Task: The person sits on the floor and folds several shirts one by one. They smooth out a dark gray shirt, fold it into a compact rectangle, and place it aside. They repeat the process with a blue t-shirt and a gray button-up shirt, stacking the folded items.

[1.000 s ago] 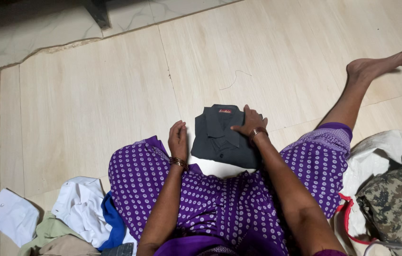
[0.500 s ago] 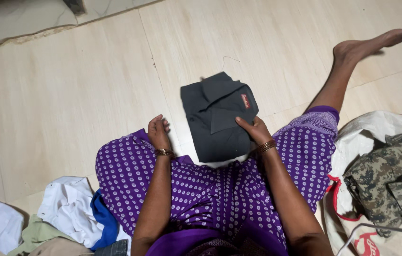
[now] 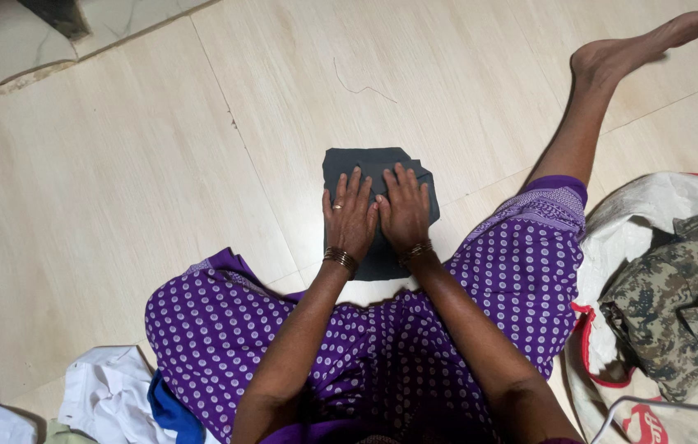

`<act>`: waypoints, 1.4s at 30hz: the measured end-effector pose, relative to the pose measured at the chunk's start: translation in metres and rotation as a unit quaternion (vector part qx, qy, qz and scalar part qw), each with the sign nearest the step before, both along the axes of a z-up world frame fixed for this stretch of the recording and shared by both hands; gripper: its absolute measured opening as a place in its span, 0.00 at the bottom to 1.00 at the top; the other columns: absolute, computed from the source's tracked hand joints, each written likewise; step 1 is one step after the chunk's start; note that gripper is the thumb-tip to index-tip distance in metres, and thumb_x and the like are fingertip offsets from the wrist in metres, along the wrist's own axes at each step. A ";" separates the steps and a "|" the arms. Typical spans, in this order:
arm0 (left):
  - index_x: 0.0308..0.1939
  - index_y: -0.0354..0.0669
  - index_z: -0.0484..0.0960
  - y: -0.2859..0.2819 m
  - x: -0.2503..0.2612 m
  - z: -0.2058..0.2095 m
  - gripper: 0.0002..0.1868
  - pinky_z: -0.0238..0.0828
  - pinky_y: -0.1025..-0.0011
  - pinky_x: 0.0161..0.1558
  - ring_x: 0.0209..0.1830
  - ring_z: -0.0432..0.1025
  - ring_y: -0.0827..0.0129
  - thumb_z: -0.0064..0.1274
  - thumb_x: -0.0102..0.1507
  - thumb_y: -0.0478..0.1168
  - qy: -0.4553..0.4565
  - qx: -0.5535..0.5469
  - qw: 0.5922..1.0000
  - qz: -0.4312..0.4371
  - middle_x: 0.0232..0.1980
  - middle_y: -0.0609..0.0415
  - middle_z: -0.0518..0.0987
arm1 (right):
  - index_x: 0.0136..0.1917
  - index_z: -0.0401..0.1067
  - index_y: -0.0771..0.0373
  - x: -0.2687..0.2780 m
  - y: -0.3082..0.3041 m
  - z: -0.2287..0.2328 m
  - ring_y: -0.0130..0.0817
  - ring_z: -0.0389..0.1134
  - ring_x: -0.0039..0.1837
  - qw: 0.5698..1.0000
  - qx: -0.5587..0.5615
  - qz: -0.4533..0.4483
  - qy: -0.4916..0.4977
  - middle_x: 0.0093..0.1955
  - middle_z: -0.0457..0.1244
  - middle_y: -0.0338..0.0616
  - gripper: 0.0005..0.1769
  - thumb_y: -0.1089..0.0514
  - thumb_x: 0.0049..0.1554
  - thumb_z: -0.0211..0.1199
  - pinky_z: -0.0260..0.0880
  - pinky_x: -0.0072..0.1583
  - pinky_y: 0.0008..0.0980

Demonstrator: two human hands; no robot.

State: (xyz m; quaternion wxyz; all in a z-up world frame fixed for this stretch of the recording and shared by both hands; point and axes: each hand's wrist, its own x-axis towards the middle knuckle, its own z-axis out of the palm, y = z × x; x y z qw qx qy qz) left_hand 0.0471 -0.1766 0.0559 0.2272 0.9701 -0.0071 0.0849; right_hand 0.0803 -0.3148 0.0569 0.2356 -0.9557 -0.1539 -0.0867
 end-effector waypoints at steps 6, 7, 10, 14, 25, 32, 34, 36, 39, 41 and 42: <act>0.78 0.51 0.58 0.010 0.014 -0.024 0.32 0.27 0.43 0.76 0.82 0.42 0.62 0.35 0.70 0.52 0.089 0.098 0.991 -0.013 0.83 0.55 0.50 | 0.77 0.58 0.56 0.014 0.016 -0.019 0.49 0.44 0.83 0.990 -0.112 0.019 0.084 0.82 0.46 0.49 0.30 0.48 0.64 0.50 0.37 0.77 0.63; 0.78 0.51 0.58 0.010 0.014 -0.026 0.32 0.26 0.44 0.76 0.82 0.42 0.62 0.35 0.69 0.51 0.098 0.096 0.990 -0.013 0.83 0.55 0.50 | 0.78 0.57 0.56 0.015 0.017 -0.020 0.48 0.43 0.83 0.989 -0.115 0.018 0.089 0.83 0.46 0.49 0.31 0.48 0.63 0.49 0.36 0.77 0.62; 0.77 0.51 0.58 0.012 0.018 -0.030 0.31 0.26 0.44 0.77 0.83 0.42 0.62 0.34 0.69 0.51 0.116 0.092 0.989 -0.013 0.83 0.54 0.50 | 0.78 0.56 0.56 0.020 0.021 -0.021 0.47 0.40 0.83 0.987 -0.120 0.018 0.108 0.83 0.44 0.49 0.31 0.47 0.64 0.47 0.33 0.78 0.61; 0.78 0.52 0.59 0.016 0.029 -0.033 0.30 0.26 0.46 0.77 0.83 0.43 0.62 0.32 0.71 0.49 0.095 0.084 0.992 -0.009 0.83 0.54 0.52 | 0.78 0.55 0.56 0.034 0.023 -0.022 0.46 0.39 0.84 0.983 -0.124 0.016 0.136 0.83 0.43 0.48 0.31 0.46 0.65 0.45 0.32 0.78 0.60; 0.78 0.52 0.59 0.011 0.026 -0.036 0.30 0.30 0.45 0.77 0.83 0.44 0.60 0.31 0.71 0.51 0.089 0.074 0.993 0.010 0.83 0.54 0.53 | 0.80 0.52 0.53 0.027 0.020 -0.020 0.43 0.37 0.85 0.983 -0.123 0.016 0.135 0.85 0.41 0.45 0.32 0.43 0.66 0.42 0.30 0.79 0.57; 0.79 0.49 0.60 0.011 -0.016 -0.046 0.30 0.34 0.44 0.77 0.83 0.46 0.58 0.30 0.73 0.50 0.046 0.102 0.994 -0.006 0.83 0.53 0.54 | 0.80 0.52 0.54 -0.018 0.011 -0.017 0.42 0.37 0.85 0.986 -0.082 0.020 0.146 0.85 0.41 0.46 0.33 0.42 0.66 0.43 0.29 0.81 0.55; 0.79 0.48 0.60 0.013 -0.030 -0.044 0.30 0.35 0.43 0.76 0.83 0.46 0.57 0.31 0.73 0.51 0.033 0.102 0.994 -0.011 0.84 0.51 0.54 | 0.79 0.54 0.53 -0.037 0.003 -0.008 0.44 0.39 0.85 0.989 -0.063 0.011 0.134 0.84 0.43 0.47 0.32 0.42 0.65 0.47 0.31 0.81 0.55; 0.79 0.48 0.61 0.011 -0.044 -0.039 0.30 0.36 0.43 0.76 0.83 0.47 0.55 0.33 0.73 0.51 0.022 0.088 0.996 -0.009 0.84 0.48 0.55 | 0.77 0.58 0.51 -0.054 -0.010 -0.001 0.45 0.42 0.84 0.994 -0.037 -0.010 0.104 0.83 0.46 0.48 0.31 0.43 0.64 0.53 0.35 0.80 0.55; 0.78 0.46 0.63 0.011 -0.064 -0.030 0.32 0.40 0.41 0.73 0.82 0.48 0.50 0.42 0.72 0.53 -0.012 0.063 0.992 0.106 0.82 0.40 0.55 | 0.77 0.57 0.58 -0.067 -0.025 0.006 0.48 0.50 0.79 0.972 0.086 -0.177 0.129 0.79 0.51 0.55 0.39 0.45 0.57 0.60 0.49 0.74 0.52; 0.78 0.41 0.60 0.016 -0.069 -0.029 0.37 0.48 0.42 0.71 0.78 0.54 0.46 0.48 0.68 0.53 0.068 -0.052 0.982 0.171 0.80 0.39 0.59 | 0.79 0.56 0.62 -0.064 -0.038 0.002 0.49 0.58 0.74 0.962 0.138 -0.190 0.140 0.73 0.57 0.56 0.44 0.43 0.56 0.63 0.57 0.72 0.51; 0.77 0.38 0.59 0.021 -0.071 -0.031 0.40 0.52 0.43 0.70 0.76 0.56 0.45 0.51 0.66 0.53 0.109 -0.108 0.967 0.203 0.78 0.39 0.60 | 0.80 0.56 0.63 -0.063 -0.042 -0.002 0.50 0.61 0.71 0.956 0.164 -0.195 0.147 0.71 0.61 0.57 0.46 0.42 0.56 0.64 0.61 0.71 0.50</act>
